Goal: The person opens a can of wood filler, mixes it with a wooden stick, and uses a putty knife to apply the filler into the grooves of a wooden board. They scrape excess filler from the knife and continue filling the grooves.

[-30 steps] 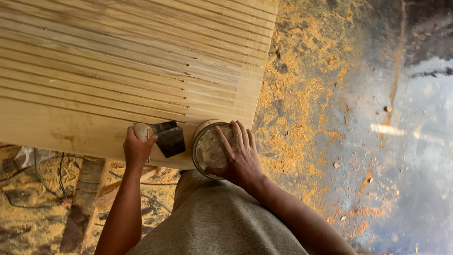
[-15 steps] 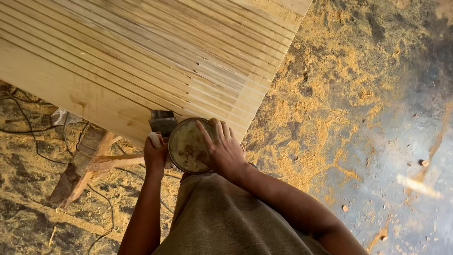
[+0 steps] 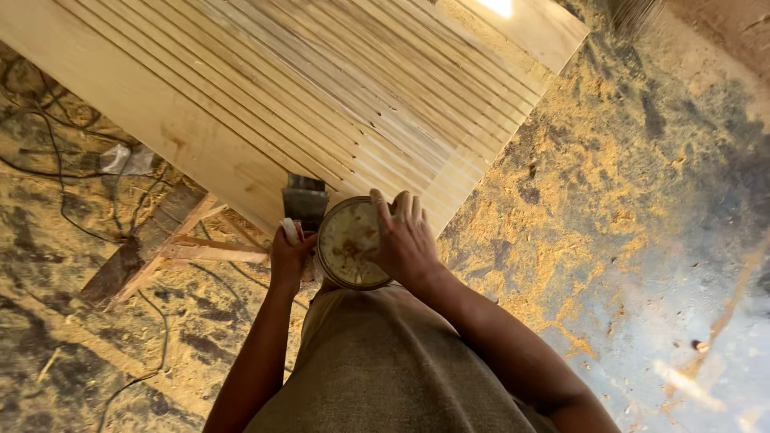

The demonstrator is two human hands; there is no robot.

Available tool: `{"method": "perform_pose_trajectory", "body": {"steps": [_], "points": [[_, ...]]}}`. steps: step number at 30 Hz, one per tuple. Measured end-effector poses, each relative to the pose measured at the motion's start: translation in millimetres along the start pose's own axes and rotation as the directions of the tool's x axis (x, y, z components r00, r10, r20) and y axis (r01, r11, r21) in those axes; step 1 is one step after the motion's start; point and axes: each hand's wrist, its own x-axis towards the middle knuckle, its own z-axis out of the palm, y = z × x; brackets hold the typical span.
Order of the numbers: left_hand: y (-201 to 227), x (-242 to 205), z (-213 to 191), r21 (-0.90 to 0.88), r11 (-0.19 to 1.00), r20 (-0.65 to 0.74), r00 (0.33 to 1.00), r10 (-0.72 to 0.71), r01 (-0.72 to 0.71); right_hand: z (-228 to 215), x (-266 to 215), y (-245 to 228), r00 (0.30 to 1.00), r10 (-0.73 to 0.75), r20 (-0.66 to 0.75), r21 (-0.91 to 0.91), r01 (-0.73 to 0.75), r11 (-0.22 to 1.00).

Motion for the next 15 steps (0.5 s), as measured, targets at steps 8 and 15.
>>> {"method": "perform_pose_trajectory", "body": {"steps": [8, 15], "points": [[19, 23, -11, -0.017, 0.999, 0.027, 0.999, -0.04, 0.04, -25, -37, -10, 0.907, -0.167, -0.386, 0.059, 0.206, 0.977], [21, 35, -19, -0.082, 0.994, 0.08, 0.995, -0.061, 0.068, -79, -67, -2, 0.882, -0.07, -0.466, 0.528, 0.34, 0.778]]}}
